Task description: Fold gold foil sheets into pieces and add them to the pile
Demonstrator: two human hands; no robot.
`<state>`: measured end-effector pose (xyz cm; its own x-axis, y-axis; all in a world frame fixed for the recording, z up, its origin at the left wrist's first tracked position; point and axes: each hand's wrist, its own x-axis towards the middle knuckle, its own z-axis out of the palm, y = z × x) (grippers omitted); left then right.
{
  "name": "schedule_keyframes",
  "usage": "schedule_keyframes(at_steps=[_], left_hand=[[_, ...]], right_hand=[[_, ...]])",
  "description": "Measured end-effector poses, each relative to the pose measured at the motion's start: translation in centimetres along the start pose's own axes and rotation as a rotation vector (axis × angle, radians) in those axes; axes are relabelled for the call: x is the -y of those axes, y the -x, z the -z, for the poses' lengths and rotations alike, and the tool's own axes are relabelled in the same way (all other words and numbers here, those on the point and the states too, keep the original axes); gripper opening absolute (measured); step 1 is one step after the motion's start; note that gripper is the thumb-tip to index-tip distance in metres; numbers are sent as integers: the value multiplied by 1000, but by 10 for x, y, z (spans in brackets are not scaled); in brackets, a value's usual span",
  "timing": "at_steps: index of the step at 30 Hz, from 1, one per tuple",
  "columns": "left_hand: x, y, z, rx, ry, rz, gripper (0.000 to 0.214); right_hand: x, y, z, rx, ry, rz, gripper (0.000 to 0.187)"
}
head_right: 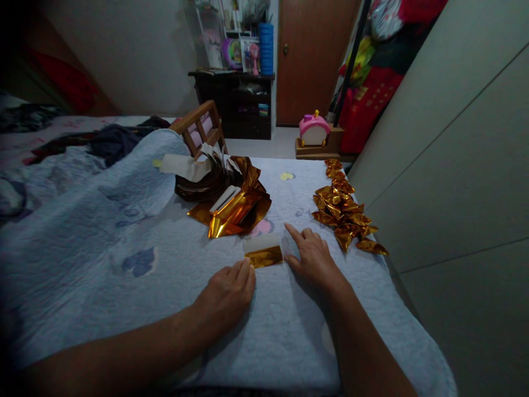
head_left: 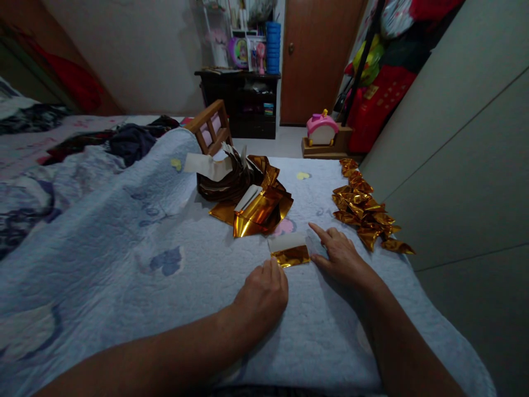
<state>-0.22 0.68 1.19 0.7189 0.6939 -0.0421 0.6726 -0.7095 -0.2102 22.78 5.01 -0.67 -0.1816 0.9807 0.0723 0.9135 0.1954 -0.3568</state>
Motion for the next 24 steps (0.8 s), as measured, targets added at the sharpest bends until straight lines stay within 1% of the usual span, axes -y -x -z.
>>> schedule_keyframes(at_steps=[2,4,5,8,11,14,17,19,24], left_hand=[[4,-2,-2,-38,55,0,20],[11,-5,-6,-103,121,1,13],[14,-6,-8,-139,151,-2,11],[21,-12,-15,-229,193,21,8],[24,-17,-22,-303,236,13,3],[25,-19,-25,-351,281,-4,2],[25,-20,-24,-396,315,-13,4],[26,-21,-23,-444,327,-10,7],[30,-21,-18,-601,326,-20,11]], right_hand=[[0,-2,0,-44,-109,0,53],[5,-5,-1,-63,-187,-16,29],[8,-6,-2,-57,-188,-9,21],[19,-9,-7,-50,-130,2,21],[27,-11,-12,-39,-95,-27,17],[30,-11,-13,-31,-145,-51,13],[31,-11,-11,-52,-294,-57,15],[32,-11,-8,-51,-432,-89,17],[38,-8,-1,30,-844,-202,25]])
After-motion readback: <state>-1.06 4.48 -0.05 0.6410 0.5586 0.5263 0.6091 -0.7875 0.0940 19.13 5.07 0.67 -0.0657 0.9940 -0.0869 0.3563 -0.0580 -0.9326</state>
